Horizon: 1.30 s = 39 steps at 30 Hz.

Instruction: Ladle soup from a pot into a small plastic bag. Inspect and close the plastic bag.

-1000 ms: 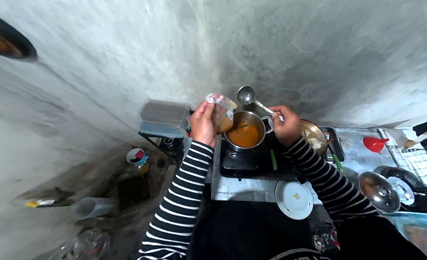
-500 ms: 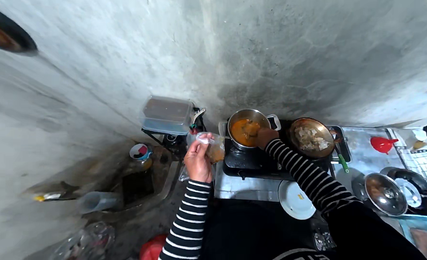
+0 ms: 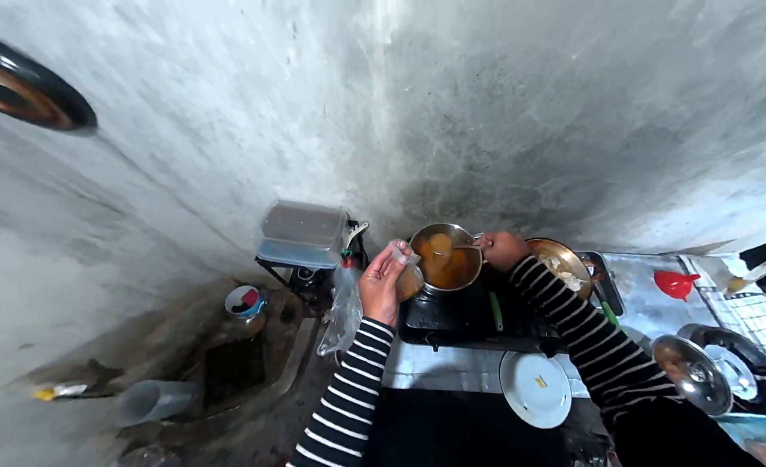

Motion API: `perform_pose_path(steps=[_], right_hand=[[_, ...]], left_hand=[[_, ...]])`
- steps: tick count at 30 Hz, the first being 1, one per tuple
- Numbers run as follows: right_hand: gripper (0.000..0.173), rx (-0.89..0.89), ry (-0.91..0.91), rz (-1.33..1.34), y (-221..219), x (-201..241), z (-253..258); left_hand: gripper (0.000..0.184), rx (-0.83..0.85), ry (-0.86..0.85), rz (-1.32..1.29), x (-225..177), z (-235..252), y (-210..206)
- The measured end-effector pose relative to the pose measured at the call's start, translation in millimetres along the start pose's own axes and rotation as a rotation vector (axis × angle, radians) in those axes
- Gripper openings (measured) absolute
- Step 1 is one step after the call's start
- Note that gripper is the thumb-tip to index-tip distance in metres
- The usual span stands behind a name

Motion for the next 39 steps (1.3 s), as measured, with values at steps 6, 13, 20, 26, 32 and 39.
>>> perform_pose_path(steps=[6,13,20,26,32,39], right_hand=[[0.022,-0.128,0.088,0.02,62,24,-16],[0.022,-0.183,0.224,-0.047,99,54,-29],[0.022,-0.144,0.333,-0.364,112,91,-54],[0.011,-0.604,0.839,-0.569,85,94,-96],[0.028,-0.956,0.865,-0.373,62,52,-99],[0.026,-0.668,0.306,0.34,27,-2,-58]], left_hand=[[0.032,-0.014,0.023,0.037,-4,19,-24],[0.043,-0.025,-0.028,0.18,-16,31,-52],[0.053,0.068,-0.135,0.45,-18,43,-69],[0.046,0.094,-0.293,0.217,-23,49,-73],[0.041,0.119,-0.289,0.165,-41,43,-72],[0.041,0.12,-0.276,0.204,-41,34,-54]])
Point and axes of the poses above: each hand's wrist, its own z-axis towards the middle knuckle, its own y-axis out of the back of the hand, x = y × z, the point moved 2 cm from there along z, towards the middle knuckle
